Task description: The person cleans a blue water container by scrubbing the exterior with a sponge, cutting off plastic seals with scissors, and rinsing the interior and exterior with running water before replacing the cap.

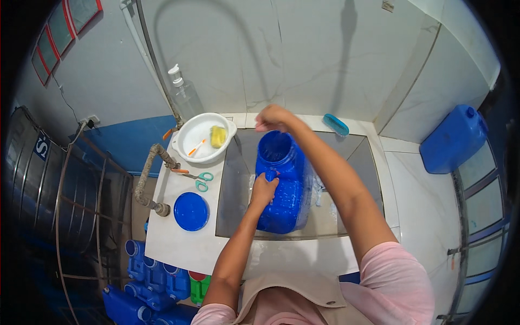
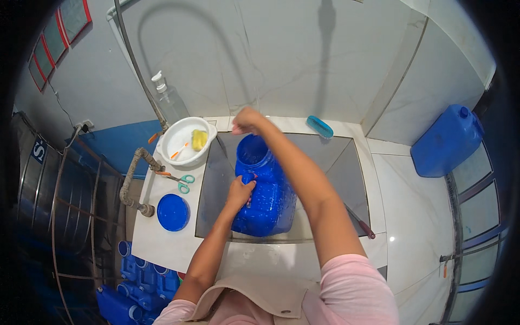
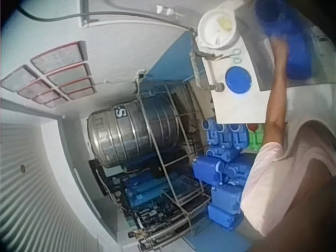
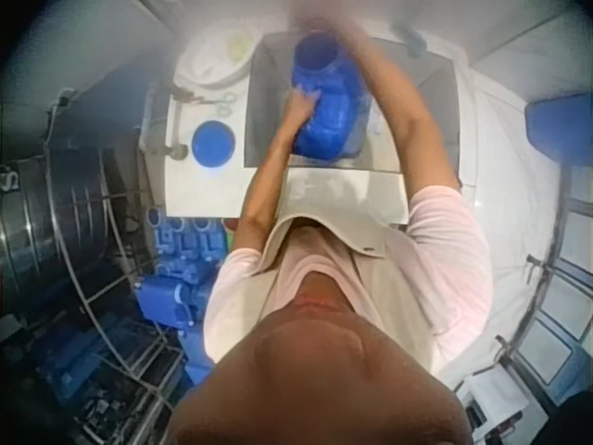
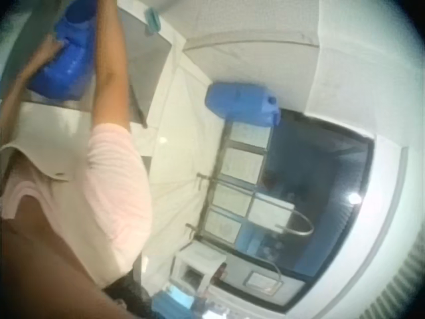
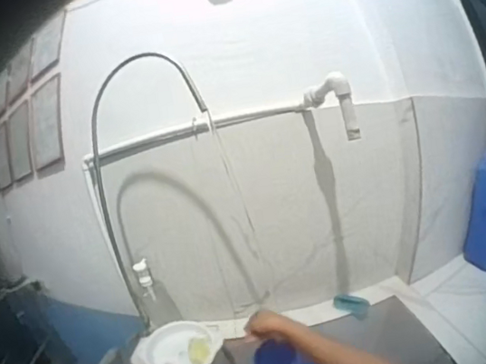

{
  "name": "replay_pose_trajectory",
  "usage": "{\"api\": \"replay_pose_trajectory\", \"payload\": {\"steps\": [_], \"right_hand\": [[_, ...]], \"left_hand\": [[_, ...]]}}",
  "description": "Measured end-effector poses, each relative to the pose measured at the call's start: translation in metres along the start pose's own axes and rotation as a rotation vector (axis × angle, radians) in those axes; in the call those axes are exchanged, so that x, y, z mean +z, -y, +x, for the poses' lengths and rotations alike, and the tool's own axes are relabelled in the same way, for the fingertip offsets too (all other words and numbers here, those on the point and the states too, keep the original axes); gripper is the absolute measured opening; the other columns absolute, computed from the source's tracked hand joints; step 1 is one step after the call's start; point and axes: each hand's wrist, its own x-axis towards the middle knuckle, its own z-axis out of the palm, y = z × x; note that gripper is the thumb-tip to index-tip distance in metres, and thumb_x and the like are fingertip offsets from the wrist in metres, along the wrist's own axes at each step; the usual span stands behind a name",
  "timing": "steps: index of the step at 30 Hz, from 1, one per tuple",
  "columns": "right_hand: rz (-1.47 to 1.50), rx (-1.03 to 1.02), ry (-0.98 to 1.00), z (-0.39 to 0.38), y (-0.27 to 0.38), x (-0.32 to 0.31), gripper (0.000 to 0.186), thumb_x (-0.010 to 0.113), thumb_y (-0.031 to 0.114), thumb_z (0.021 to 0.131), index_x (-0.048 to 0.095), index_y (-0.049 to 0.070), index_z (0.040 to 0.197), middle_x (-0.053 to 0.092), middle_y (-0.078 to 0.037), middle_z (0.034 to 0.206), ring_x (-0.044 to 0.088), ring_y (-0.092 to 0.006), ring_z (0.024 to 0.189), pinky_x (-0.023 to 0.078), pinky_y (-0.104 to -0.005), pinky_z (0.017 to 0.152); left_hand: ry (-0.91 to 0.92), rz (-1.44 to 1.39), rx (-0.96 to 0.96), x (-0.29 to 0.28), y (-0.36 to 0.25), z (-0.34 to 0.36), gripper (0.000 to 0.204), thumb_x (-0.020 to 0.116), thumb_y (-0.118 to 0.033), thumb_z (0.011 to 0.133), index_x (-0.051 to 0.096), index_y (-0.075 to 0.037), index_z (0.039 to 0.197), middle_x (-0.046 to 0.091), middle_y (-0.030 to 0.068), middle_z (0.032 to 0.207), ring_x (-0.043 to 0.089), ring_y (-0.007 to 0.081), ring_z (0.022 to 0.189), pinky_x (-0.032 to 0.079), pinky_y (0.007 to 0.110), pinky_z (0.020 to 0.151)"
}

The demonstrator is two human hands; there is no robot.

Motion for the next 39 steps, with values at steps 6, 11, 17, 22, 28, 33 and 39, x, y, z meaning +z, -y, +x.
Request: {"api": "replay_pose_trajectory", "payload": {"steps": [6,11,17,22,28,33,39], "right_hand": [[-0.169,0.168,-0.033,-0.015,-0.005,-0.073,0.013,0.050,-0.009,0.077,0.057,-0.014,0.087,0.062,-0.023,0.081,0.066,-0.0286,0.071,0.059,-0.0321,0.066],[-0.257,0.213,0.082,-0.015,-0.012,-0.085,0.014,0.048,-0.008,0.077,0.057,-0.013,0.087,0.062,-0.022,0.082,0.067,-0.0281,0.073,0.058,-0.0314,0.067],[-0.181,0.169,0.115,-0.018,-0.003,-0.087,0.016,0.048,-0.007,0.076,0.059,-0.013,0.087,0.064,-0.021,0.081,0.067,-0.0262,0.071,0.058,-0.0317,0.066],[-0.426,0.161,0.118,-0.019,-0.002,-0.082,0.017,0.048,-0.003,0.077,0.063,-0.008,0.084,0.065,-0.017,0.079,0.067,-0.0229,0.069,0.056,-0.0286,0.061],[-0.284,0.178,0.110,-0.020,0.001,-0.083,0.010,0.052,-0.008,0.077,0.062,-0.008,0.078,0.063,-0.017,0.076,0.066,-0.0241,0.066,0.057,-0.0309,0.060],[-0.228,0.108,0.079,-0.025,0.007,-0.081,0.013,0.048,-0.007,0.077,0.060,-0.009,0.080,0.062,-0.017,0.079,0.066,-0.0250,0.070,0.057,-0.0317,0.064],[-0.240,0.085,0.108,-0.026,0.010,-0.077,0.014,0.048,-0.004,0.075,0.061,-0.008,0.081,0.062,-0.016,0.079,0.066,-0.0227,0.072,0.056,-0.0282,0.070]], "left_hand": [[-0.014,-0.368,-0.189,0.007,0.010,0.019,0.018,0.060,-0.019,0.085,0.049,-0.005,0.080,0.048,0.0024,0.056,0.045,0.0117,0.039,0.038,0.027,0.034],[-0.066,-0.330,-0.230,0.003,0.017,0.024,0.028,0.061,-0.023,0.083,0.049,0.002,0.086,0.052,0.0090,0.057,0.050,0.0153,0.039,0.039,0.031,0.031],[0.010,0.028,-0.127,0.000,0.010,0.024,0.035,0.060,-0.029,0.084,0.056,0.004,0.094,0.061,0.0164,0.064,0.060,0.0237,0.048,0.047,0.036,0.041],[0.006,0.268,0.256,-0.001,0.019,0.032,0.048,0.061,-0.037,0.081,0.056,0.003,0.106,0.063,0.0265,0.082,0.062,0.0421,0.078,0.049,0.046,0.072],[0.097,0.711,0.530,-0.012,-0.018,0.045,0.042,0.066,-0.039,0.079,0.058,-0.007,0.105,0.065,0.0170,0.087,0.063,0.0359,0.080,0.047,0.044,0.069],[-0.216,0.730,0.663,0.035,-0.031,0.075,0.044,0.066,-0.037,0.077,0.055,-0.007,0.108,0.060,0.0140,0.098,0.055,0.0324,0.092,0.040,0.043,0.081],[-0.111,0.432,0.955,0.062,-0.040,0.088,0.039,0.062,-0.019,0.081,0.050,-0.003,0.115,0.054,0.0154,0.108,0.051,0.0325,0.102,0.037,0.043,0.090]]}}
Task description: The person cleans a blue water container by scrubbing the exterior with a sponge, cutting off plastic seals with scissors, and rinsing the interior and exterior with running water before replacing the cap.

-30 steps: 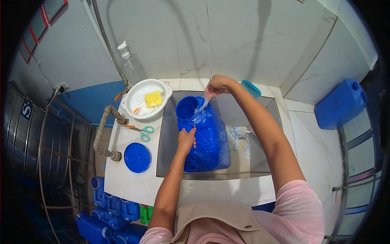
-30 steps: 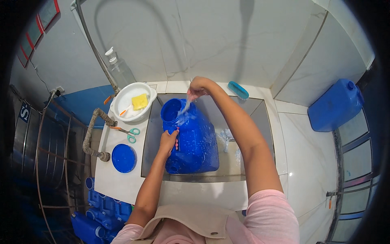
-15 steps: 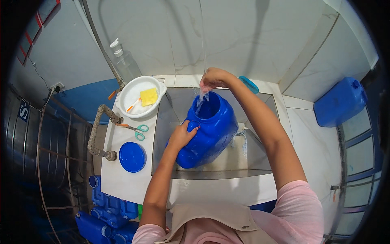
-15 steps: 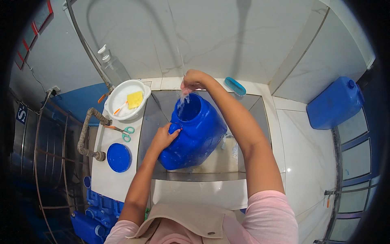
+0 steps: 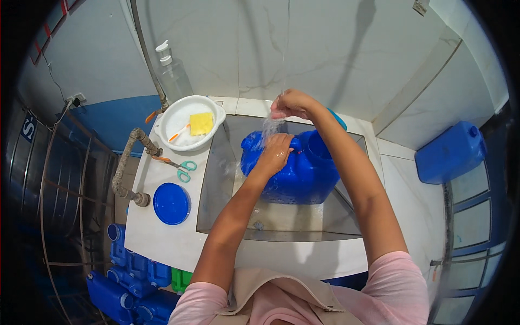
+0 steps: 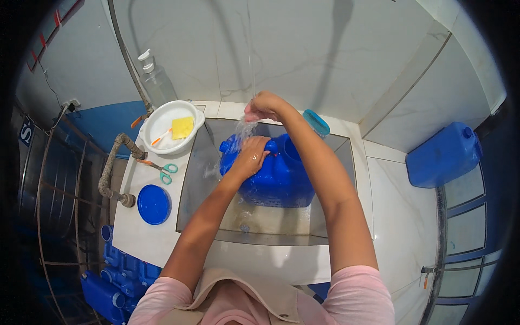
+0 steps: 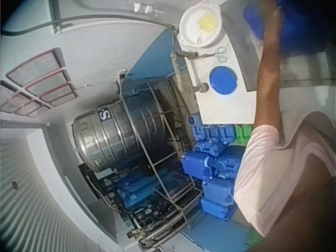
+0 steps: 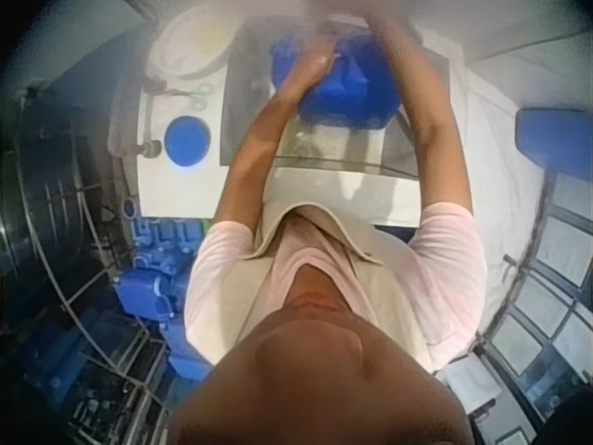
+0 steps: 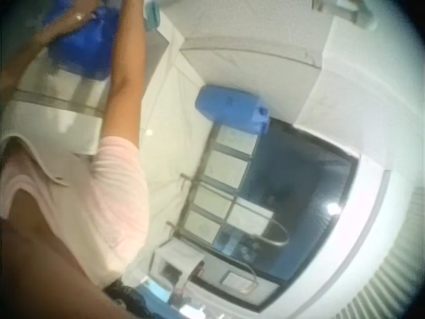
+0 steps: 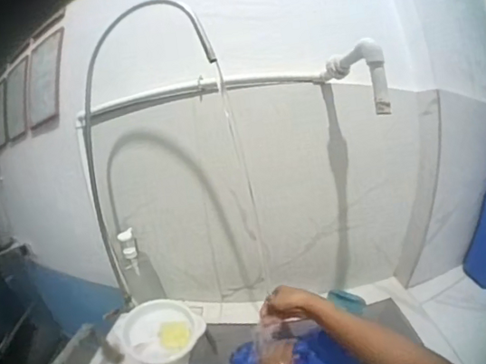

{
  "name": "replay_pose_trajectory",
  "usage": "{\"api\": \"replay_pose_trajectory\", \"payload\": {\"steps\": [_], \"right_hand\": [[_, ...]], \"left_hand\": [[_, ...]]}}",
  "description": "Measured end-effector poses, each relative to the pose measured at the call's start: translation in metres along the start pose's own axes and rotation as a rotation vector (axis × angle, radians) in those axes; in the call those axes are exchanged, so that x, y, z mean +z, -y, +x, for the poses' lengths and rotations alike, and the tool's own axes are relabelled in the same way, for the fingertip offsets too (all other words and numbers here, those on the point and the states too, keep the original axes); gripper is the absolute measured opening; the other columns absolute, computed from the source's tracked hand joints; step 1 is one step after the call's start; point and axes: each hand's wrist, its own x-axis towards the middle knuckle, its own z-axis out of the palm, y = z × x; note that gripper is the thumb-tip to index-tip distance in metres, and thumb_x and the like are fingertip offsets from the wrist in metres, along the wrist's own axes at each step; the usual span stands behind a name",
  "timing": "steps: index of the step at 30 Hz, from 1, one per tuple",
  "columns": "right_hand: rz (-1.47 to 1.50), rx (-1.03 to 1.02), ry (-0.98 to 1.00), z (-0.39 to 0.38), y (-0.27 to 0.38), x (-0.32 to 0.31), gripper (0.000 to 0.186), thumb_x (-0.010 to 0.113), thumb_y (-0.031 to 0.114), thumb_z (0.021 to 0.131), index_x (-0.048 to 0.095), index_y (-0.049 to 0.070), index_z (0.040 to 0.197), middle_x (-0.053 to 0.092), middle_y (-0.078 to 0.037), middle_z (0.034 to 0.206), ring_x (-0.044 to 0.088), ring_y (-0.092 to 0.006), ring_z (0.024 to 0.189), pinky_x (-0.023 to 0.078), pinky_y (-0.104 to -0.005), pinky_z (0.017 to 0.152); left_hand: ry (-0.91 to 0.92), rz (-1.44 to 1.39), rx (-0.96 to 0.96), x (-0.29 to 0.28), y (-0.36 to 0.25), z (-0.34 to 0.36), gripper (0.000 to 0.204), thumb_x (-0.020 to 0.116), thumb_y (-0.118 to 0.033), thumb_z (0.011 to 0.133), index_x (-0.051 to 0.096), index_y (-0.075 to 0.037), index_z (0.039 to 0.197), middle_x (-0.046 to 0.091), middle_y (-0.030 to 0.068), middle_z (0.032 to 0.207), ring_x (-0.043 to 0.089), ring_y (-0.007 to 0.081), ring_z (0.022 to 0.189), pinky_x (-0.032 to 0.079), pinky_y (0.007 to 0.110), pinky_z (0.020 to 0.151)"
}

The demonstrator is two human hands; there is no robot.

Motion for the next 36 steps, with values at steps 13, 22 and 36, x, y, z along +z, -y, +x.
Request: {"api": "replay_pose_trajectory", "payload": {"steps": [13,22,36], "right_hand": [[-0.233,-0.021,-0.111,0.011,-0.005,0.007,0.014,0.050,0.001,0.073,0.062,-0.006,0.068,0.058,-0.012,0.058,0.057,-0.0185,0.049,0.047,-0.0301,0.047],[-0.275,-0.033,-0.140,0.005,-0.009,-0.002,0.015,0.052,0.001,0.073,0.064,-0.007,0.077,0.063,-0.017,0.068,0.064,-0.0212,0.055,0.054,-0.0288,0.054],[-0.359,0.192,-0.002,0.015,-0.007,-0.002,0.021,0.043,-0.009,0.074,0.059,-0.013,0.088,0.062,-0.024,0.082,0.067,-0.0320,0.073,0.058,-0.0379,0.062]], "left_hand": [[0.024,0.254,-0.062,-0.010,0.038,-0.001,0.037,0.070,-0.016,0.067,0.058,-0.005,0.100,0.059,0.0158,0.091,0.055,0.0343,0.091,0.041,0.045,0.083],[0.384,0.192,-0.513,-0.049,0.013,-0.034,0.030,0.067,-0.025,0.072,0.058,-0.002,0.090,0.064,0.0197,0.082,0.061,0.0384,0.082,0.047,0.047,0.073],[-0.049,-0.185,-1.122,-0.042,0.024,-0.121,0.033,0.063,-0.029,0.080,0.062,0.002,0.092,0.065,0.0237,0.082,0.063,0.0384,0.081,0.048,0.043,0.072]]}}
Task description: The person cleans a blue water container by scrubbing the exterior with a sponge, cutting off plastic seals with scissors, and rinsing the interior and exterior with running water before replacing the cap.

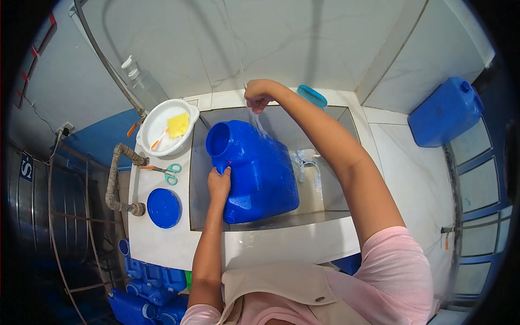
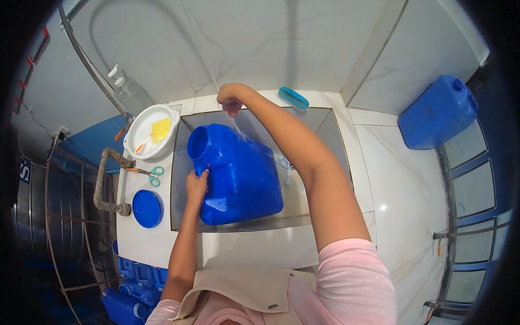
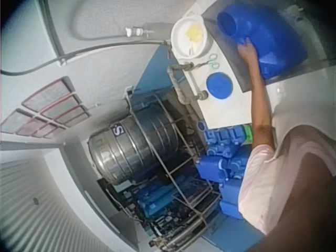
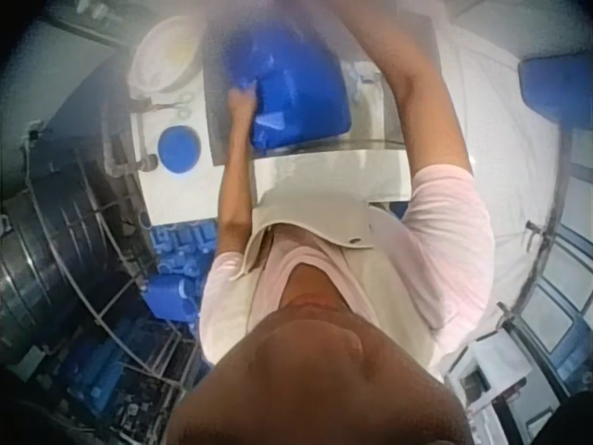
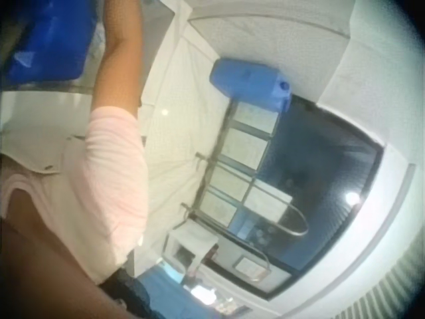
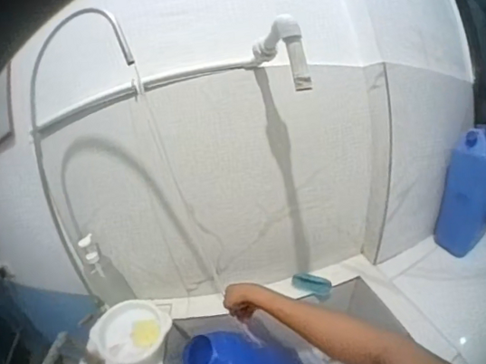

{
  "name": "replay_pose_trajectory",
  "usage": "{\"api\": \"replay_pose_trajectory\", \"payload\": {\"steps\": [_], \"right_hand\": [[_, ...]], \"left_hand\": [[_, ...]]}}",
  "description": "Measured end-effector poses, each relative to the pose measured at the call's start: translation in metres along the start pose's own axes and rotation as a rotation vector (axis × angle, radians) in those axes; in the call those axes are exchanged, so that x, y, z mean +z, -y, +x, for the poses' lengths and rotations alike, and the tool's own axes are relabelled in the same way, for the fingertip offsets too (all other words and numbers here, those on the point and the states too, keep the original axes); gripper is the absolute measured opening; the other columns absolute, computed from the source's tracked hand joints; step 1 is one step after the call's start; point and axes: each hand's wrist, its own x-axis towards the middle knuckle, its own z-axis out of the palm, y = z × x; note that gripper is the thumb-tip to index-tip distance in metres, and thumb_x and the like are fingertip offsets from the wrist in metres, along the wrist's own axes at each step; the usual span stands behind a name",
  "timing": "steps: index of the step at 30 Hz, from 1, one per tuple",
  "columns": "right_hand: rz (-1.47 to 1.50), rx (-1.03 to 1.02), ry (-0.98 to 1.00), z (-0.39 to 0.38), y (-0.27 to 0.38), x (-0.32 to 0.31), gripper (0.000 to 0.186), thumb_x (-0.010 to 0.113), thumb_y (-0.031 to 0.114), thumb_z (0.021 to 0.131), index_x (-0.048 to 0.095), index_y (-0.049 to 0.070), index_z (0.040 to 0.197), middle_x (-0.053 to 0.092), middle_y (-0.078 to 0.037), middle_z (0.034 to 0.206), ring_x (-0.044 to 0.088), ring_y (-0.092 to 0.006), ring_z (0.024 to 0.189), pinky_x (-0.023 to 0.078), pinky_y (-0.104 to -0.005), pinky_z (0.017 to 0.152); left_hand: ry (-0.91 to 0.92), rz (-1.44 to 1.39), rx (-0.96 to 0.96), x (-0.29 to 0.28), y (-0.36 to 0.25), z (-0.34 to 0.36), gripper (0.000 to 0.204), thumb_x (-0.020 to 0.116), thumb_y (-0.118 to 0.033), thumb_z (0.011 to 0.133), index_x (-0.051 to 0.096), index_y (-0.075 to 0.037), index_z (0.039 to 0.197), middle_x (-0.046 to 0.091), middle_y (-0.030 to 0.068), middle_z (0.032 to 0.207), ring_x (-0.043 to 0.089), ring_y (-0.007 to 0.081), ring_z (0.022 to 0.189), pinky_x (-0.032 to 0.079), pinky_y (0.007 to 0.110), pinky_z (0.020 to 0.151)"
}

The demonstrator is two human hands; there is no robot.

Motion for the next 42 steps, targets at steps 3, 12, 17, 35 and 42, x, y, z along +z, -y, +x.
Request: {"api": "replay_pose_trajectory", "payload": {"steps": [3,12,17,35,42], "right_hand": [[0.244,-0.093,0.045,-0.002,-0.005,-0.006,0.016,0.046,-0.008,0.077,0.060,-0.010,0.086,0.063,-0.020,0.080,0.066,-0.0289,0.070,0.058,-0.0348,0.064],[0.227,-0.199,0.001,-0.002,-0.001,0.001,0.015,0.047,-0.001,0.080,0.061,-0.004,0.076,0.060,-0.012,0.074,0.061,-0.0183,0.058,0.053,-0.0290,0.056],[0.390,-0.226,-0.145,-0.009,0.001,0.010,0.012,0.049,-0.004,0.076,0.061,-0.006,0.075,0.061,-0.013,0.073,0.064,-0.0218,0.063,0.056,-0.0302,0.057],[-0.603,-0.757,-0.187,0.050,0.073,0.271,0.024,0.064,0.019,0.072,0.067,-0.003,0.083,0.063,-0.024,0.088,0.063,-0.0349,0.078,0.052,-0.0428,0.072],[-0.604,-0.715,-0.405,0.051,0.054,0.286,0.020,0.061,0.014,0.072,0.065,-0.004,0.080,0.062,-0.024,0.092,0.064,-0.0333,0.083,0.052,-0.0435,0.071]], "left_hand": [[0.045,0.085,0.338,-0.006,-0.027,-0.003,0.036,0.064,-0.032,0.081,0.060,0.001,0.093,0.064,0.0233,0.077,0.063,0.0389,0.076,0.048,0.043,0.067],[-0.006,0.474,0.747,0.040,-0.088,0.062,0.044,0.065,-0.033,0.079,0.056,0.001,0.106,0.058,0.0233,0.109,0.055,0.0369,0.101,0.042,0.042,0.086],[0.381,0.137,0.797,0.028,-0.105,0.081,0.043,0.066,-0.040,0.077,0.061,-0.006,0.103,0.063,0.0198,0.097,0.059,0.0380,0.092,0.045,0.043,0.081],[-0.119,0.053,1.101,-0.010,0.014,-0.013,0.031,0.050,-0.023,0.092,0.054,-0.004,0.116,0.060,0.0149,0.109,0.058,0.0248,0.097,0.045,0.037,0.082],[0.322,0.287,0.774,-0.021,-0.007,-0.023,0.035,0.055,-0.030,0.087,0.054,-0.003,0.109,0.060,0.0153,0.097,0.057,0.0265,0.088,0.042,0.040,0.079]]}}
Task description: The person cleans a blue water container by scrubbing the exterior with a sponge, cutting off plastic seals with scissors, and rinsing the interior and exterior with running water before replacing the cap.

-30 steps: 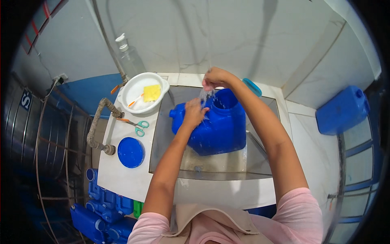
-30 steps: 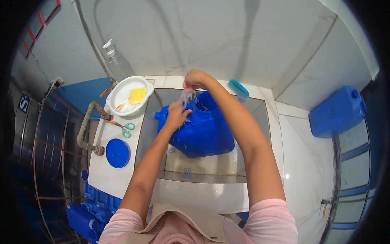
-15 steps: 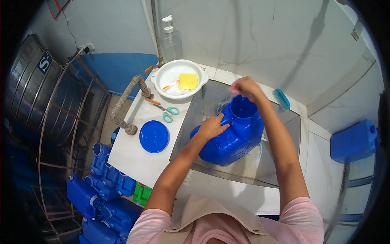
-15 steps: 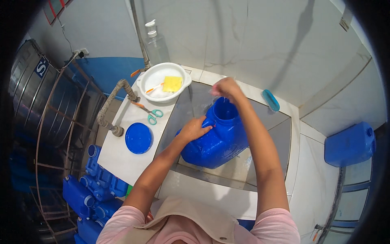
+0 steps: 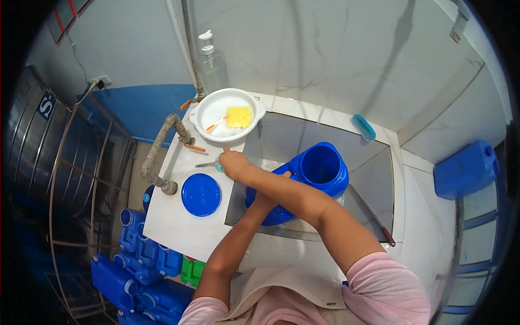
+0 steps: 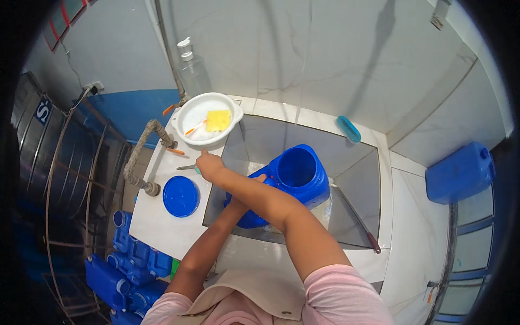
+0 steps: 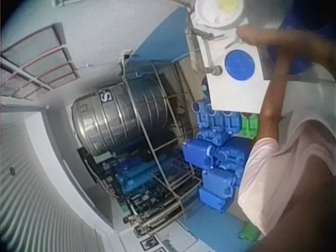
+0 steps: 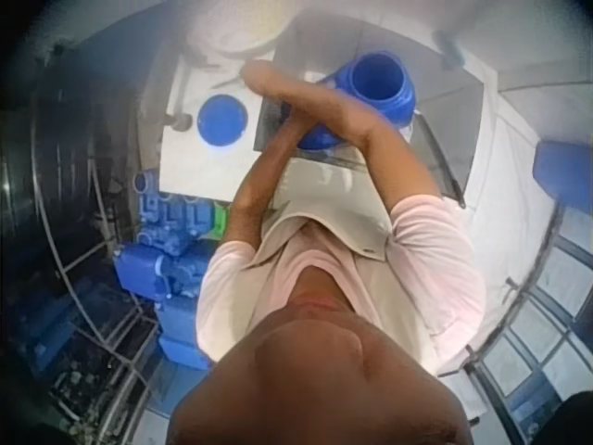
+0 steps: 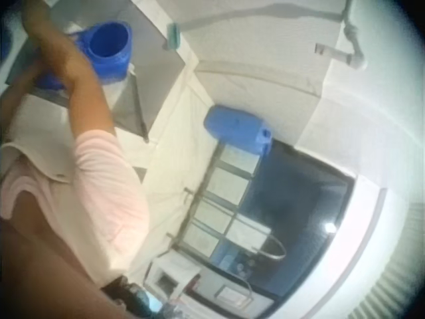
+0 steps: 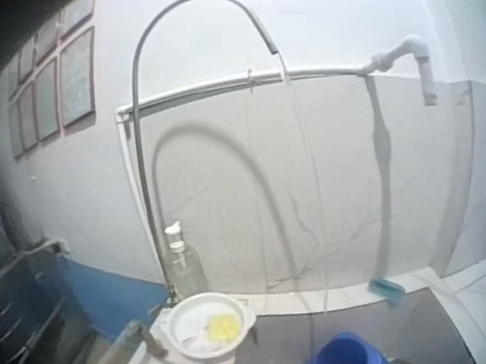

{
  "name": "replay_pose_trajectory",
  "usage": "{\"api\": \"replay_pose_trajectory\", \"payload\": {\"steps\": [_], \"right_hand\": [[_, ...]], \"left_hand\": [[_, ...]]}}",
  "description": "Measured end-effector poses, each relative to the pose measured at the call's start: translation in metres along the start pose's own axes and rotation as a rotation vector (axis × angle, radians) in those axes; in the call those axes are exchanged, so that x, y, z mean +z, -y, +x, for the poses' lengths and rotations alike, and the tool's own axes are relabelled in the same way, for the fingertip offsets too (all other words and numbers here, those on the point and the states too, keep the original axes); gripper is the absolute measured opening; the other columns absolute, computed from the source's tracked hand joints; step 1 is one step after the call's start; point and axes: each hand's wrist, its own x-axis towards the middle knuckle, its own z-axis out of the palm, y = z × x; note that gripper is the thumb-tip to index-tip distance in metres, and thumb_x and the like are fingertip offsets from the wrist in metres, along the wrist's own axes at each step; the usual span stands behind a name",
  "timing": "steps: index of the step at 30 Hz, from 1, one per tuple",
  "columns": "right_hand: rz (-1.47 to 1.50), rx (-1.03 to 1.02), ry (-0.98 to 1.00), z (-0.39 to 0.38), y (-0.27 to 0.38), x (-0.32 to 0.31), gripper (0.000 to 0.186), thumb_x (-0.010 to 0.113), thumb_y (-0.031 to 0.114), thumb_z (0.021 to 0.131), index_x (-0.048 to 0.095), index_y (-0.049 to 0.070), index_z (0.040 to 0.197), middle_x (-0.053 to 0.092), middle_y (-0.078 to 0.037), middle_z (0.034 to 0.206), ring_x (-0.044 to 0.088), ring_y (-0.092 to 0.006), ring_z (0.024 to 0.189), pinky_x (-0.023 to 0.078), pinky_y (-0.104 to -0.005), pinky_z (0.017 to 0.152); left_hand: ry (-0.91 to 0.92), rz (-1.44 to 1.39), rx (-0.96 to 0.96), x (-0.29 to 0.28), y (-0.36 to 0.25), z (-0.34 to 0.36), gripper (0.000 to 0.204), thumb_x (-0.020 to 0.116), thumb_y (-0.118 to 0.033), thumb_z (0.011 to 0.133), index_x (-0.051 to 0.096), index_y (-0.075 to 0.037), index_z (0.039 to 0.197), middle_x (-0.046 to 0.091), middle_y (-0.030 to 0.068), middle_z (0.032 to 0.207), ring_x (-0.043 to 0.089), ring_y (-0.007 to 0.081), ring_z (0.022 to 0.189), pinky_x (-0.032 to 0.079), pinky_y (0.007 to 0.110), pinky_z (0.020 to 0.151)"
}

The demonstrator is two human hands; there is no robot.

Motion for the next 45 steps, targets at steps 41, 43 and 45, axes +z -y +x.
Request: {"api": "replay_pose_trajectory", "payload": {"steps": [41,43,45], "right_hand": [[-0.208,-0.118,0.094,-0.268,-0.170,-0.330,0.032,0.068,0.023,0.072,0.063,0.004,0.098,0.061,-0.011,0.092,0.058,-0.0291,0.093,0.048,-0.0413,0.078],[-0.250,-0.075,0.182,-0.267,-0.164,-0.335,0.032,0.070,0.021,0.072,0.062,0.004,0.098,0.060,-0.007,0.093,0.056,-0.0265,0.096,0.047,-0.0388,0.079],[-0.242,-0.072,0.215,-0.267,-0.162,-0.341,0.031,0.069,0.021,0.072,0.062,0.004,0.097,0.060,-0.007,0.093,0.056,-0.0268,0.096,0.047,-0.0390,0.079]], "left_hand": [[-0.808,0.043,-0.027,-0.280,0.008,-0.139,0.031,0.059,-0.013,0.078,0.056,0.003,0.105,0.059,0.0120,0.096,0.057,0.0178,0.083,0.046,0.030,0.075],[-0.805,0.043,-0.036,-0.279,0.014,-0.142,0.030,0.059,-0.013,0.078,0.056,0.003,0.103,0.059,0.0115,0.095,0.057,0.0173,0.082,0.046,0.029,0.073],[-0.797,0.035,-0.035,-0.277,0.017,-0.143,0.029,0.059,-0.013,0.078,0.057,0.003,0.102,0.059,0.0109,0.093,0.056,0.0168,0.080,0.046,0.029,0.072]]}}
